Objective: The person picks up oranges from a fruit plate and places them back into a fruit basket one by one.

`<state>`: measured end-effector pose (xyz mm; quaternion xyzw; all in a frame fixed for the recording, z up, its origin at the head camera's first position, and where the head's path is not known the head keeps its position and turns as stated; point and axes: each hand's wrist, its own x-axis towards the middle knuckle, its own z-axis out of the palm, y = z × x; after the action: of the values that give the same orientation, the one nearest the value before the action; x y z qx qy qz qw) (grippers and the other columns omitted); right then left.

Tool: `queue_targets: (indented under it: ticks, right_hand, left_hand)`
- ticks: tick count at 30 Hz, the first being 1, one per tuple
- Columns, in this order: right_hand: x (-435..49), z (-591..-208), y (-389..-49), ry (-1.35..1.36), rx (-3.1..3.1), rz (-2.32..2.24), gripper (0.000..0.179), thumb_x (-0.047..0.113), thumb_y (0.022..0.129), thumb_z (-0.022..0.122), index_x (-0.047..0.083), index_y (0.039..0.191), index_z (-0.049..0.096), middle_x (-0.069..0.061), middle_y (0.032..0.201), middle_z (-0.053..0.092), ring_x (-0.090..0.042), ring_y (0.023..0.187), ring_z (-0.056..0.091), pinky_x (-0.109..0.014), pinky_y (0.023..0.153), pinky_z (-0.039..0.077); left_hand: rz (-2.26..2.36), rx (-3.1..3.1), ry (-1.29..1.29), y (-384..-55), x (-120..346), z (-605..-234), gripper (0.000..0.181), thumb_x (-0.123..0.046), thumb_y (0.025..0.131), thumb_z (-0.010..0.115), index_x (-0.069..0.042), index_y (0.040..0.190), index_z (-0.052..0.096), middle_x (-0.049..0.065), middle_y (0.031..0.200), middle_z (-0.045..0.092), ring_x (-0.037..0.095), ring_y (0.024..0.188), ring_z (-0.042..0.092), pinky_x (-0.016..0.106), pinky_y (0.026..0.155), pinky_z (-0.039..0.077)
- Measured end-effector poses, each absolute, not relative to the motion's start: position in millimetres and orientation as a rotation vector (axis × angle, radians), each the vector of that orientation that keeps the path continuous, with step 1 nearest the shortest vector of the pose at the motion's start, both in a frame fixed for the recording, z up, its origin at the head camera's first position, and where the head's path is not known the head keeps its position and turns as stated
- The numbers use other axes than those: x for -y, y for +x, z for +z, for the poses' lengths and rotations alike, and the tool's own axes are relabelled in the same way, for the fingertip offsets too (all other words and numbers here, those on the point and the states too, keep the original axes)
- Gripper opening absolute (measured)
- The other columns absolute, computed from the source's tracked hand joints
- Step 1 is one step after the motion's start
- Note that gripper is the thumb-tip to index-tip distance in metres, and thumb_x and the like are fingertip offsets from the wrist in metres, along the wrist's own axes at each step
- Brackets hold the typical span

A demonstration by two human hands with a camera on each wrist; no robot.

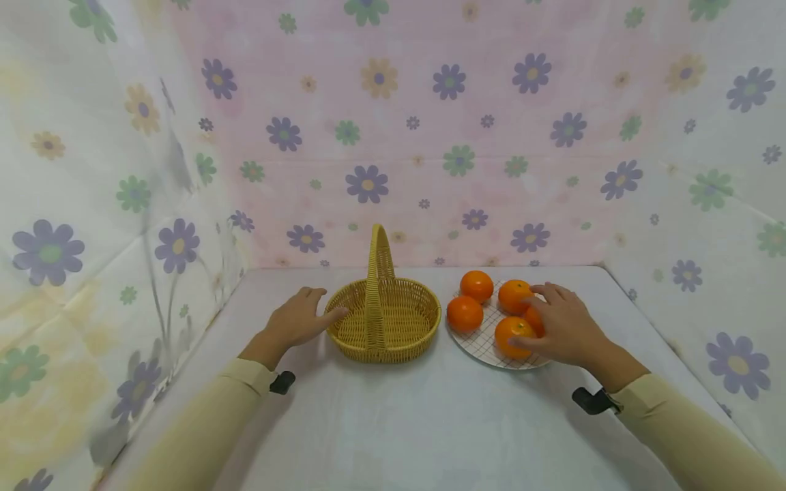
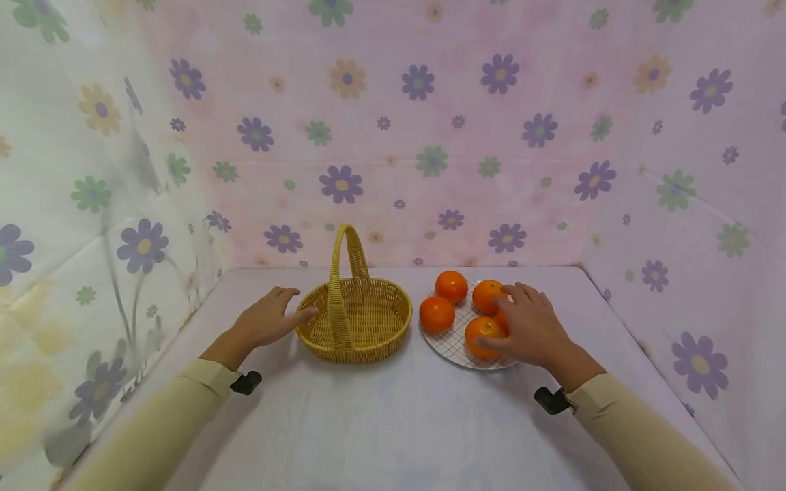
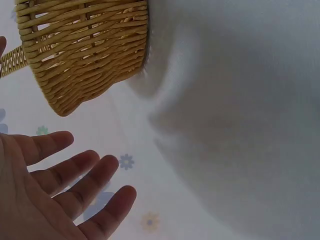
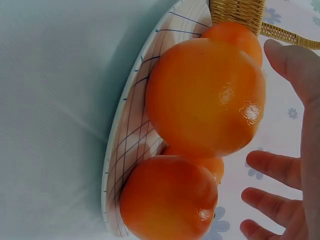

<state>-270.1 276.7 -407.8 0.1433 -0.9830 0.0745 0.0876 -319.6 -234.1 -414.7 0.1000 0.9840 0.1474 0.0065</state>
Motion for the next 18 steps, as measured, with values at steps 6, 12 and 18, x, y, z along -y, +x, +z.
queue_targets:
  ticks: [6,12,18]
  right_hand:
    - [-275.0,-413.6,-268.4,0.470,2.839,0.225,0.092,0.077,0.072,0.078,0.008,0.131,0.067,-0.016,0.140,0.061,-0.043,0.137,0.041,-0.072,0.114,0.032]
    - [-273.2,-417.1,-267.5,0.505,2.842,0.300,0.087,0.069,0.070,0.086,0.014,0.133,0.065,-0.012,0.136,0.066,-0.043,0.135,0.041,-0.072,0.114,0.029]
    - [-273.1,-421.8,-269.3,0.513,2.880,0.378,0.084,0.063,0.070,0.089,0.017,0.135,0.065,-0.007,0.135,0.069,-0.042,0.137,0.039,-0.075,0.116,0.021]
  left_hand:
    - [0.702,-3.021,0.238,-325.9,233.1,-422.1,0.099,-0.079,0.092,0.050,-0.002,0.153,0.043,0.025,0.146,0.055,0.044,0.132,0.055,0.063,0.103,0.049]
    - [0.908,-2.940,0.149,-331.5,236.2,-431.1,0.091,-0.073,0.092,0.058,-0.005,0.151,0.045,0.025,0.144,0.058,0.043,0.128,0.058,0.056,0.098,0.055]
    - [1.137,-2.813,0.029,-333.4,235.7,-436.5,0.085,-0.063,0.092,0.067,-0.005,0.150,0.045,0.025,0.147,0.053,0.036,0.111,0.068,0.037,0.076,0.064]
